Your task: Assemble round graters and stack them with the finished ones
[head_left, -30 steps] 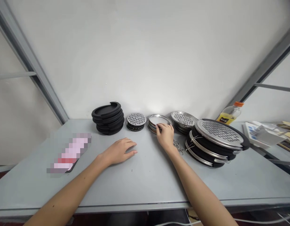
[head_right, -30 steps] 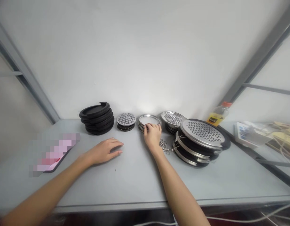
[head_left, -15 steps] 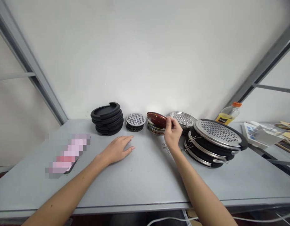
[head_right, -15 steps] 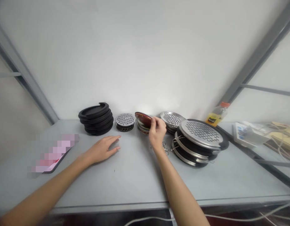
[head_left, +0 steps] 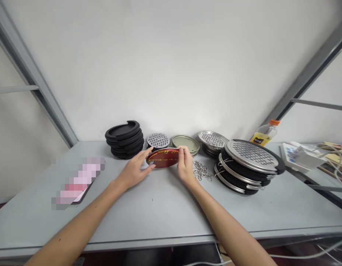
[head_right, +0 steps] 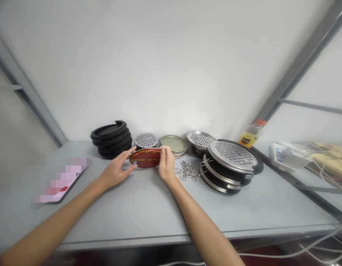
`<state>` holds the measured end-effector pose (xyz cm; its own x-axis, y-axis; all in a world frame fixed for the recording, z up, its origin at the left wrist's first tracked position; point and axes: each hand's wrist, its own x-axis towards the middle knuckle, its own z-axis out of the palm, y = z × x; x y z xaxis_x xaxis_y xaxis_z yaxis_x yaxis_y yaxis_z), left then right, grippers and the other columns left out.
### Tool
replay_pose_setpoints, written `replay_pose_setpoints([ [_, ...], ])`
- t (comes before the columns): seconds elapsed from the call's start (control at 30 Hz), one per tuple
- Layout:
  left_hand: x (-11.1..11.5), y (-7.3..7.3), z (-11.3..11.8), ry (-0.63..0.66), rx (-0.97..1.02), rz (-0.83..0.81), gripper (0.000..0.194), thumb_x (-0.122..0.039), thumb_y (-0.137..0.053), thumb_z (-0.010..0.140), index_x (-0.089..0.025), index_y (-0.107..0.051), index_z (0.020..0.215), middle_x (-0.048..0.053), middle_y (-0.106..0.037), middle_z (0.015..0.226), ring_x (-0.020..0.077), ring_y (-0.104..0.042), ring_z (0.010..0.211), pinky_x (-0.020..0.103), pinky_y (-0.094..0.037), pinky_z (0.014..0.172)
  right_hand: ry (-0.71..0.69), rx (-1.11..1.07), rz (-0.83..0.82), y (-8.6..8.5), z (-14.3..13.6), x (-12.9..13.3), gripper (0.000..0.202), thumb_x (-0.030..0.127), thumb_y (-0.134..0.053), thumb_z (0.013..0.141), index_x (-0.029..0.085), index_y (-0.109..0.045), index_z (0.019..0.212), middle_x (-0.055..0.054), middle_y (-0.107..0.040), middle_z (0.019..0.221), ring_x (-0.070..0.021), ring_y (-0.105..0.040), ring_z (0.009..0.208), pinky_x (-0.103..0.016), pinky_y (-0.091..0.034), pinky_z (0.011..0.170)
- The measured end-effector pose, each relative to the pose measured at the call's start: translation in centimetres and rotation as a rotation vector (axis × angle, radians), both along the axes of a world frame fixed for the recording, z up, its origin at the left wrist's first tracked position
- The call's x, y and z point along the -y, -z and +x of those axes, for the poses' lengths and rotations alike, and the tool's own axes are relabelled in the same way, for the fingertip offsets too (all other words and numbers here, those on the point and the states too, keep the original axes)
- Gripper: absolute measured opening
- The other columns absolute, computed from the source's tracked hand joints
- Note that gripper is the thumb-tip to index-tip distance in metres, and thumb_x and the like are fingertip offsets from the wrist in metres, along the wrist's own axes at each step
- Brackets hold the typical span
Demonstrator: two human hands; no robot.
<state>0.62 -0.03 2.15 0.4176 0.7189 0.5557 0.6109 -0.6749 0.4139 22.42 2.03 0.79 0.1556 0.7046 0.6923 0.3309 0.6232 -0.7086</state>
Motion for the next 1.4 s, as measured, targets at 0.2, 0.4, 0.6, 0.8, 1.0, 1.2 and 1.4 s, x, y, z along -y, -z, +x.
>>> replay_pose_setpoints([
  [0.2, -0.7, 0.4, -0.4, -0.005, -0.005, 0.119, 0.035, -0.032, -0.051, 0.094, -0.020, -0.056, 0.126, 0.008, -0.069, 0.107, 0.0215, -0.063, 0.095, 0.037, -0.049, 0.087, -0.122, 0.089, -0.006, -0.1, -0.1, 0.5, 0.027, 0.034, -0.037, 0.097, 0.020, -0.052, 0.080, -0.001, -0.054, 0.074, -0.0150, -0.049, 0.071, -0.028, -0.038, 0.071],
  [0.4, -0.3, 0.3, -0.2, 0.130, -0.075, 0.117, 0.023, -0.029, -0.057, 0.090, -0.020, -0.065, 0.110, 0.005, -0.071, 0.094, 0.0183, -0.064, 0.085, 0.032, -0.050, 0.079, -0.276, 0.082, -0.096, -0.2, 0.7, 0.0, 0.044, 0.043, -0.035, 0.096, 0.018, -0.058, 0.068, -0.001, -0.056, 0.064, -0.0151, -0.053, 0.065, -0.028, -0.040, 0.068],
  [0.6, 0.0, -0.1, 0.0, 0.211, -0.180, -0.005, 0.033, -0.042, -0.065, 0.084, -0.022, -0.066, 0.111, 0.006, -0.069, 0.094, 0.0200, -0.062, 0.085, 0.034, -0.049, 0.080, -0.436, 0.101, -0.283, -0.1, 0.8, -0.2, 0.053, 0.052, -0.034, 0.095, 0.017, -0.065, 0.071, -0.004, -0.064, 0.069, -0.0172, -0.060, 0.070, -0.029, -0.046, 0.072],
  [0.8, 0.3, -0.5, 0.2, 0.245, -0.255, -0.052, 0.028, -0.047, -0.067, 0.081, -0.023, -0.071, 0.094, 0.005, -0.068, 0.089, 0.0209, -0.061, 0.083, 0.034, -0.047, 0.078, -0.381, 0.213, -0.413, 0.5, 0.4, -0.4, 0.043, 0.050, -0.045, 0.090, 0.016, -0.067, 0.076, -0.003, -0.065, 0.068, -0.0170, -0.061, 0.064, -0.027, -0.047, 0.061],
  [1.0, 0.5, -0.4, 0.3, 0.281, -0.268, -0.071, 0.034, -0.050, -0.070, 0.078, -0.023, -0.070, 0.099, 0.007, -0.068, 0.096, 0.0244, -0.061, 0.092, 0.036, -0.047, 0.082, -0.334, 0.360, -0.395, 1.2, 0.2, -0.7, 0.032, 0.039, -0.048, 0.090, 0.017, -0.067, 0.074, -0.002, -0.067, 0.066, -0.0159, -0.060, 0.060, -0.025, -0.043, 0.059],
  [1.2, 0.4, 0.0, 0.4, 0.292, -0.296, -0.079, 0.038, -0.053, -0.070, 0.076, -0.023, -0.070, 0.100, 0.007, -0.068, 0.098, 0.0259, -0.061, 0.095, 0.037, -0.047, 0.083, -0.315, 0.447, -0.381, 1.3, 0.2, -0.7, 0.030, 0.035, -0.048, 0.090, 0.018, -0.069, 0.077, -0.002, -0.070, 0.068, -0.0158, -0.061, 0.063, -0.025, -0.043, 0.062],
  [1.4, 0.3, -0.1, 0.2, 0.288, -0.287, -0.081, 0.048, -0.055, -0.075, 0.071, -0.023, -0.069, 0.105, 0.008, -0.067, 0.106, 0.0264, -0.059, 0.099, 0.038, -0.047, 0.086, -0.319, 0.451, -0.389, 1.1, 0.2, -0.6, 0.030, 0.035, -0.047, 0.090, 0.018, -0.069, 0.078, -0.002, -0.070, 0.069, -0.0155, -0.060, 0.063, -0.025, -0.043, 0.062],
])
